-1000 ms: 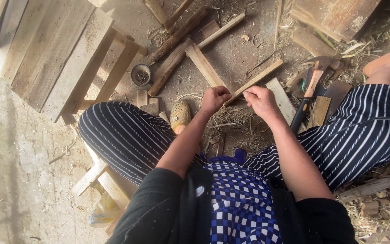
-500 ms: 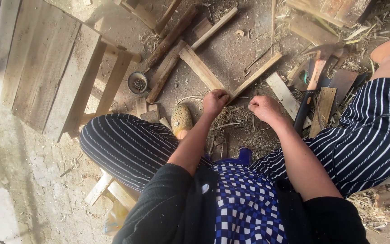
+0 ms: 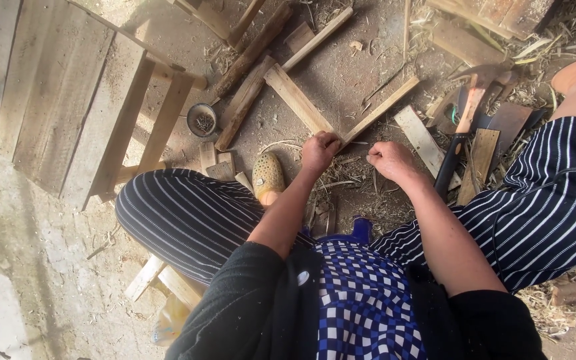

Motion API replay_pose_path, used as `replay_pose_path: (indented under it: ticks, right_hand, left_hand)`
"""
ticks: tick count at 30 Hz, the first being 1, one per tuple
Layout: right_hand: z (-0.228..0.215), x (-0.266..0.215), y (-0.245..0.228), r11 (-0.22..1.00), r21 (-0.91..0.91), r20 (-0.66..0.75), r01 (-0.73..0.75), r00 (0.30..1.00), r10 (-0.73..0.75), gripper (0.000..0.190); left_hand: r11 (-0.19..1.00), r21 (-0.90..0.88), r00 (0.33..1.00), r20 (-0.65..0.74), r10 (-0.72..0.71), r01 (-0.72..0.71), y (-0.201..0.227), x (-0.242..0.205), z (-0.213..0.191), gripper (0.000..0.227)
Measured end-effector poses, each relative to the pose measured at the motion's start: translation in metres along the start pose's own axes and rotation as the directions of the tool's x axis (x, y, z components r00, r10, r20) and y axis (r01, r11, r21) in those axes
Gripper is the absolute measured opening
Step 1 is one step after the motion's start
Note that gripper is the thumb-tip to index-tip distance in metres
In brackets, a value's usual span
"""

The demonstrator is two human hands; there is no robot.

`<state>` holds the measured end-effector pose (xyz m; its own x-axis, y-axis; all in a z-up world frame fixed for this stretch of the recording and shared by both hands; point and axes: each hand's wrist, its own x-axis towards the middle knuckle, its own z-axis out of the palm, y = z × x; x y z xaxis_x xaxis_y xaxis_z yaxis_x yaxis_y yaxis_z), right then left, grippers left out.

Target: The person sits on the ground assembling a small wooden stool. They fit wooden rungs into the stool frame, position nails, and hammer the nails in with a hammer, working on one joint at a time and turning pieces over to reach the next joint.

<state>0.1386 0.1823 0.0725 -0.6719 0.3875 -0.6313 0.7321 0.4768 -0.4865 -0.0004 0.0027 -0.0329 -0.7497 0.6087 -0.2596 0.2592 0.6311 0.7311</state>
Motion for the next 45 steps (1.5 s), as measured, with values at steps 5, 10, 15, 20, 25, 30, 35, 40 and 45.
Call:
replay_pose_path:
  ticks: [5, 10, 15, 20, 25, 30, 35, 40, 45]
  right_hand:
    - [0.002, 0.002, 0.001, 1.000, -0.015, 0.006, 0.008, 1.000, -0.008, 0.028]
    - [0.000, -0.001, -0.004, 1.000, -0.024, 0.018, 0.007, 1.000, -0.006, 0.028]
    - [-0.001, -0.002, -0.005, 1.000, -0.021, 0.020, 0.011, 1.000, -0.010, 0.027]
    - [0.001, 0.000, -0.004, 1.000, -0.025, 0.029, 0.000, 1.000, 0.000, 0.027]
    - [0.004, 0.001, -0.003, 0.999, -0.046, 0.028, -0.013, 0.999, 0.015, 0.027]
    - [0.013, 0.002, -0.001, 0.999, -0.007, -0.020, 0.044, 0.999, -0.045, 0.024]
    - [0.036, 0.021, 0.007, 0.987, 0.074, -0.125, 0.145, 0.983, -0.135, 0.025]
    - [0.035, 0.018, -0.014, 0.930, 0.137, -0.081, 0.340, 0.940, -0.332, 0.044]
    - [0.062, 0.042, -0.003, 0.944, -0.005, -0.052, 0.329, 0.943, -0.329, 0.045]
  left_hand:
    - [0.999, -0.002, 0.999, -0.013, 0.045, -0.045, 0.003, -0.001, -0.004, 0.013]
    - [0.998, 0.009, 0.998, -0.004, 0.066, -0.065, 0.002, -0.003, -0.003, 0.013]
    - [0.996, 0.042, 0.997, -0.009, 0.077, -0.077, 0.013, -0.004, -0.011, 0.012]
    - [0.994, 0.068, 0.997, 0.004, 0.081, -0.081, 0.011, -0.003, -0.009, 0.014]
    - [0.976, 0.174, 0.991, 0.005, 0.131, -0.130, 0.006, -0.002, -0.004, 0.012]
    - [0.972, 0.193, 0.990, 0.007, 0.139, -0.138, -0.001, -0.001, 0.004, 0.012]
    - [0.968, 0.209, 0.989, -0.016, 0.147, -0.141, 0.007, -0.004, 0.001, 0.009]
    - [0.969, 0.185, 0.985, -0.024, 0.171, -0.164, 0.022, -0.008, -0.011, 0.010]
    - [0.967, 0.194, 0.983, -0.050, 0.176, -0.164, 0.016, -0.006, -0.006, 0.014]
